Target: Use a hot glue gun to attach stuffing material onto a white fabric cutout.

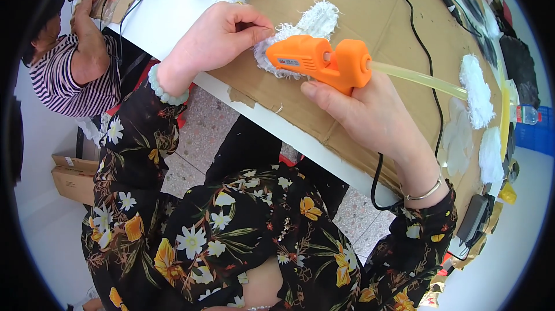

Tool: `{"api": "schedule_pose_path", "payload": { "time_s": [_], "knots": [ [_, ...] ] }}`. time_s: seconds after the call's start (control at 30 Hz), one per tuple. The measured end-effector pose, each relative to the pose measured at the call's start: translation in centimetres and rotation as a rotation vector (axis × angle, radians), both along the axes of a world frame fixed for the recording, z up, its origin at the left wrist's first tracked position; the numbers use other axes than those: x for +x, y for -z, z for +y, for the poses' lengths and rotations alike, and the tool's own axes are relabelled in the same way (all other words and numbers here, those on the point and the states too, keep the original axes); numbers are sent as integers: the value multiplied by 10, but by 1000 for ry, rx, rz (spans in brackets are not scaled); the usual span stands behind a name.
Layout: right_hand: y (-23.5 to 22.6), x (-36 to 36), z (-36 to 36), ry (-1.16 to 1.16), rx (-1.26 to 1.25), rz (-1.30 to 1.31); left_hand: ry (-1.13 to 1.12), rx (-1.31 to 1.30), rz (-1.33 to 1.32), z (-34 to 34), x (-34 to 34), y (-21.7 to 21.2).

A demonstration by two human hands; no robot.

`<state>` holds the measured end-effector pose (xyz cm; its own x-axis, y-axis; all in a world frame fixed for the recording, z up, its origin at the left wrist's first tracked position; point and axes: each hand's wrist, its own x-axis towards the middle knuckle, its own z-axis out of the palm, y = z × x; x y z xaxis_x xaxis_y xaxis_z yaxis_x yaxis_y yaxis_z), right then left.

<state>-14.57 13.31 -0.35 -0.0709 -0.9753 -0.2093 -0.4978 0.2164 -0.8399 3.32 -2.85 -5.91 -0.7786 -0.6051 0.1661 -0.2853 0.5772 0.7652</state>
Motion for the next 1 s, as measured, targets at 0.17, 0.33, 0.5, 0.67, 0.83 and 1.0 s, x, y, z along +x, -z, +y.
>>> {"api": "schedule_pose_path", "payload": {
  "time_s": [0.17,0.33,0.5,0.67,0.83,1.0],
  "knots": [
    [-3,-1,4,11,-10,41,-5,-1,2,-1,1,2],
    [-7,-1,0,-13,24,67,-11,-16,22,0,3,3],
    [-9,-2,-2,-18,50,22,-5,-37,46,3,2,2],
    [-18,0,2,-10,120,56,-33,-32,128,3,1,7],
    [-24,0,4,61,234,36,-30,-73,103,3,1,7],
    [-24,-3,3,16,205,64,-36,-71,103,2,4,7]
  ]
}}
